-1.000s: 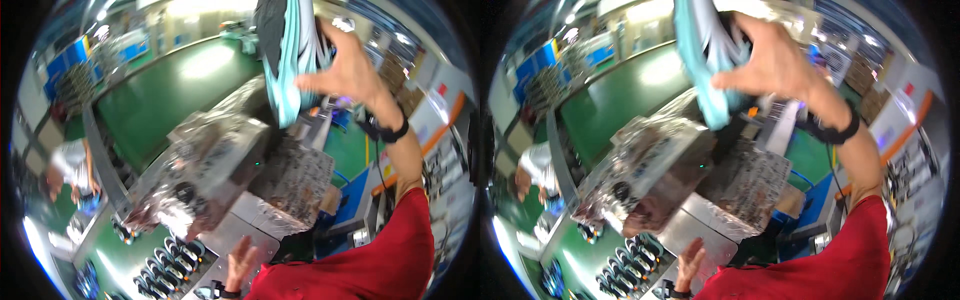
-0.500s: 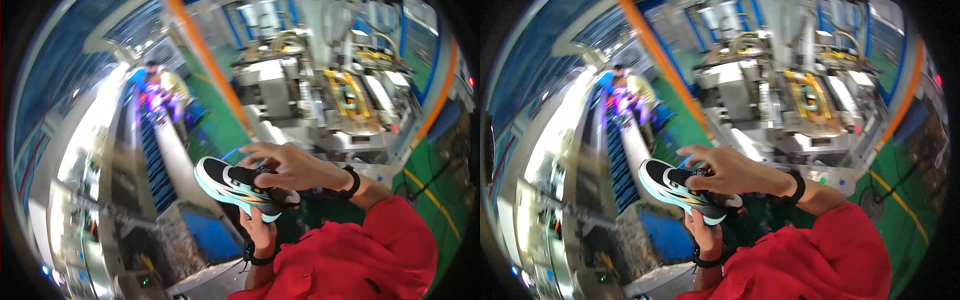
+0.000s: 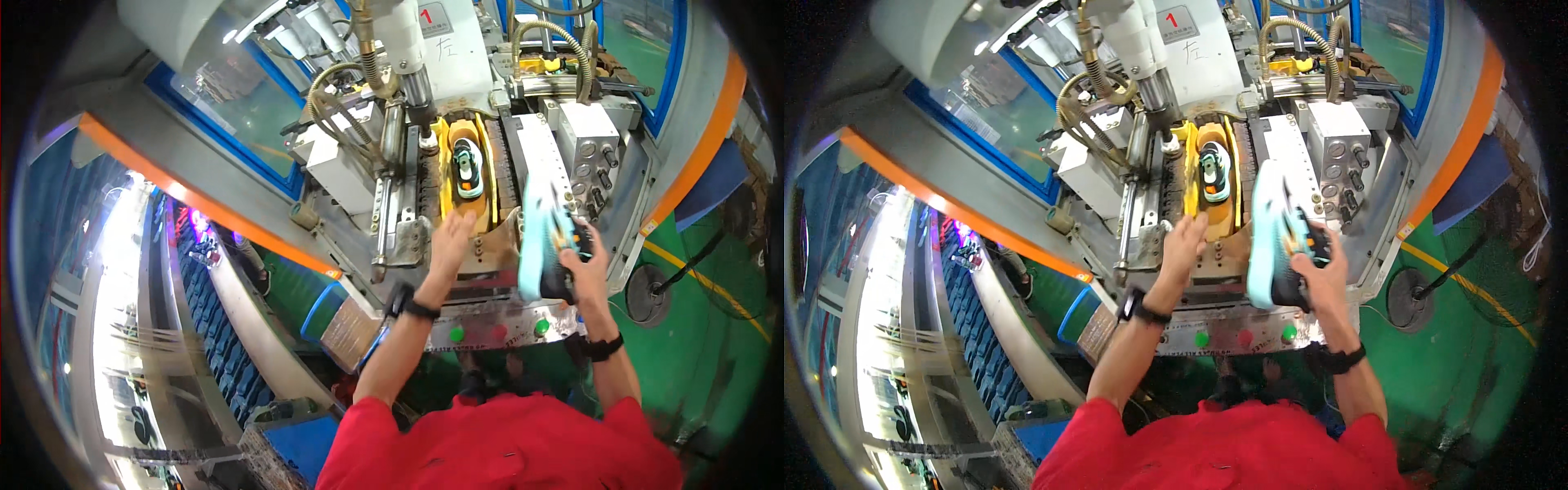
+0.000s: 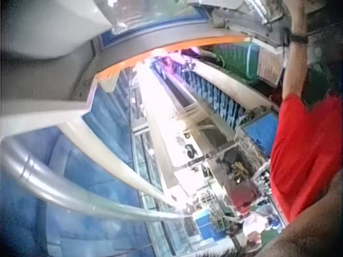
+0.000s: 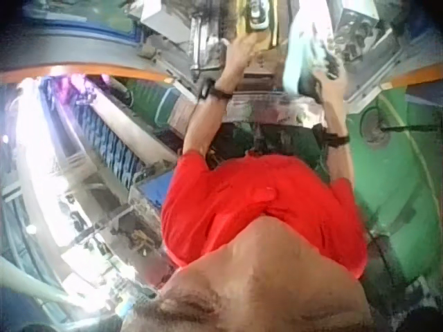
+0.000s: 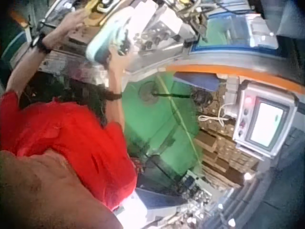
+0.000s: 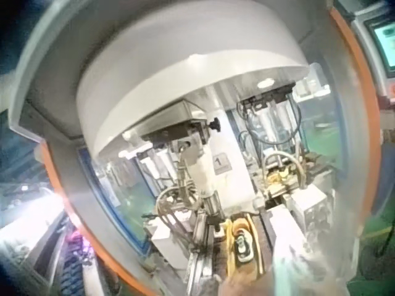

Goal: Operate a shoe-lasting machine and transport finished shoes to a conveyor belt.

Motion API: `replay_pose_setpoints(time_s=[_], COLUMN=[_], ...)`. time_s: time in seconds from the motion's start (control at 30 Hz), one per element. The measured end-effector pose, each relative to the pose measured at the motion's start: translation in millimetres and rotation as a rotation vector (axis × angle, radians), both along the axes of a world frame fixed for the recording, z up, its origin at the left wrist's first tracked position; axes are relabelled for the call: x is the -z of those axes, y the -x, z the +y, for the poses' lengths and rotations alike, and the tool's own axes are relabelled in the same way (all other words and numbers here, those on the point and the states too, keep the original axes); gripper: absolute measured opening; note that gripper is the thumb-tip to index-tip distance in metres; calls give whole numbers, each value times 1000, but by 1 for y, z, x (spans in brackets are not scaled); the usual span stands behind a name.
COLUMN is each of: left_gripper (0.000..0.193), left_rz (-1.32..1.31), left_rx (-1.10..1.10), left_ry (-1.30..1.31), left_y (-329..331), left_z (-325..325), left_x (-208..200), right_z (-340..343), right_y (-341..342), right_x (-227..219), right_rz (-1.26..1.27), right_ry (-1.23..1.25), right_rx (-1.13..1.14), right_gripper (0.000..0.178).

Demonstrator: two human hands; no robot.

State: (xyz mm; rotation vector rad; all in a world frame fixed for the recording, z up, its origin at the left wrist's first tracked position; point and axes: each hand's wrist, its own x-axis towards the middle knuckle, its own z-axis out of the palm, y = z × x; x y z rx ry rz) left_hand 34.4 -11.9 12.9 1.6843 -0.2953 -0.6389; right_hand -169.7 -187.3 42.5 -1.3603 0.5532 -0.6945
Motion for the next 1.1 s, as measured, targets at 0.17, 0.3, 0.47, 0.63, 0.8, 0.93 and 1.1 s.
replay_pose_setpoints(time_s=[0.17,0.3,0.47,0.63,0.8,0.93,1.1], left_gripper=[88,79,40,26,45,62,54], left_rz=[-381,-465,-12,624,425,289,233], left_rx=[-206,-234,-355,-113,-216,-440,-881], left_ry=[-394,-586,-64,444,397,350,441], left_y=[-116,-159,-186,-87,6,65,144], left_z=[-103,-138,-98,0,129,221,272], left_x=[51,95,109,26,-29,-51,-48], right_z=[-41,-48,-86,-130,-77,-35,-30], right_y=[16,9,-67,-207,-337,-383,-384], right_x=[-8,-10,-31,-45,-6,64,124], right_rz=[94,189,280,627,838,808,809], right_ry=[199,267,408,603,796,995,993], right_rx=[243,377,271,62,-265,-179,48], right_gripper=[52,52,50,58,58,46,63])
